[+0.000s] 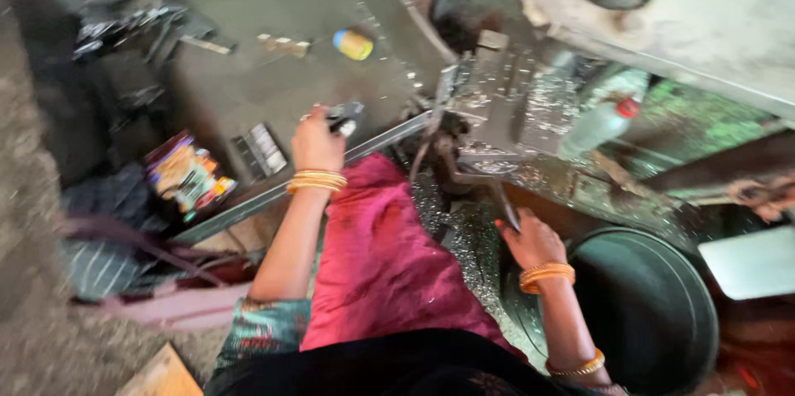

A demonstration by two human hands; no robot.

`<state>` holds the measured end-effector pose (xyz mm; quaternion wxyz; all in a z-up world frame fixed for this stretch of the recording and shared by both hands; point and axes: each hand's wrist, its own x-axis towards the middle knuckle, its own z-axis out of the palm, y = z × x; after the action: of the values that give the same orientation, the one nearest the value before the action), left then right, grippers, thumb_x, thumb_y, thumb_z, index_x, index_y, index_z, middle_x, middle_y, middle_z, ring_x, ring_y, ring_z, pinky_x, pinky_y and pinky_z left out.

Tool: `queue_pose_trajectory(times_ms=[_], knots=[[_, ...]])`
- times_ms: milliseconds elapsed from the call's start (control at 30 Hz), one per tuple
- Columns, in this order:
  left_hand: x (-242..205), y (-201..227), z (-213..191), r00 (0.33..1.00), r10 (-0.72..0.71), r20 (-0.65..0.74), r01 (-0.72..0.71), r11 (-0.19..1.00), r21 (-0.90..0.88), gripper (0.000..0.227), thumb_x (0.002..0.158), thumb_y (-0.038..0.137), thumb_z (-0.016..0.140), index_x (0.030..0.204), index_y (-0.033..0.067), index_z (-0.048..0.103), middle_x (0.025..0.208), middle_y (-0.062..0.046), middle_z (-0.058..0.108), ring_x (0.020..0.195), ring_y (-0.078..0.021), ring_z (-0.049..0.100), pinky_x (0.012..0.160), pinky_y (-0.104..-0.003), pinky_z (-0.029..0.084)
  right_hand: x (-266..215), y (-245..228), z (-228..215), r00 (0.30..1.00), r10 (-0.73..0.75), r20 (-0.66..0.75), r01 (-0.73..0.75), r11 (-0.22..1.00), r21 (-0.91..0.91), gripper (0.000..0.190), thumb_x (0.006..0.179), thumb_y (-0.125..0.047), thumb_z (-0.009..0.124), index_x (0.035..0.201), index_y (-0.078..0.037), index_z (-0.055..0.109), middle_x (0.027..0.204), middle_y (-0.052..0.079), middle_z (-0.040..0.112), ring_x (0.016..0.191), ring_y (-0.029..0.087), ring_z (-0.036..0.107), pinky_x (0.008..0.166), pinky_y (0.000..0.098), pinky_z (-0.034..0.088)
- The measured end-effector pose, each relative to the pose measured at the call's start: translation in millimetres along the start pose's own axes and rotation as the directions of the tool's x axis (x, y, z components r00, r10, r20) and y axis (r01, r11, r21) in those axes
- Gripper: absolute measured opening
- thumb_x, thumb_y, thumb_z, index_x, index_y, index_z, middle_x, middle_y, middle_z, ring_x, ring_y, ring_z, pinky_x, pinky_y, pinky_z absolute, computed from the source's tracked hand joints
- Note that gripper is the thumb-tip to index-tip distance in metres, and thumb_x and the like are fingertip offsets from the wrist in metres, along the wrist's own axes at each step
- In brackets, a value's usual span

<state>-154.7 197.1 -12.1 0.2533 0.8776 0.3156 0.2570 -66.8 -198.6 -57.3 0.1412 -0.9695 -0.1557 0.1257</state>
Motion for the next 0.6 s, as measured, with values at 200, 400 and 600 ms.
queue_pose_trajectory(times_ms=[200,400,600], knots=[[-29.1,186.1,83.6,0.765,0.620,0.175,-0.639,0.766,0.075,0.022,0.102,0.012,0.059,0.117,0.0012,0.072,0.106,-0.015,0.071,0.102,-0.0307,0.064,0.083,-0.049,0.052,-6.0,-1.8,-4.0,0.999,-0.025,-0.026,0.026,0.998,0.059,0.046,0.092,-0.052,0.061,0.112,-0.011,0.063,0.091,0.022,0.074,0.093,0.044,0.070,0.081,0.0572,0.053],[-59.7,198.9,131.4,0.775,0.528,0.347,-0.584,0.808,0.076,0.032,0.097,0.024,0.056,0.111,0.0005,0.073,0.138,-0.013,0.063,0.124,-0.0288,0.054,0.091,-0.041,0.044,-13.3,-10.4,-11.6,1.000,-0.020,-0.002,0.020,0.999,0.044,0.049,0.091,-0.054,0.061,0.113,-0.009,0.061,0.094,0.023,0.074,0.096,0.045,0.069,0.084,0.0571,0.053],[-50.7,183.9,134.1,0.755,0.492,0.433,-0.612,0.766,0.197,0.031,0.094,0.016,0.052,0.112,0.0060,0.075,0.137,-0.007,0.064,0.135,-0.0265,0.047,0.095,-0.043,0.039,4.0,-16.3,-30.1,0.994,-0.020,0.111,0.024,0.999,-0.043,0.062,0.090,-0.060,0.063,0.115,-0.004,0.056,0.098,0.025,0.073,0.100,0.046,0.069,0.087,0.0566,0.053]])
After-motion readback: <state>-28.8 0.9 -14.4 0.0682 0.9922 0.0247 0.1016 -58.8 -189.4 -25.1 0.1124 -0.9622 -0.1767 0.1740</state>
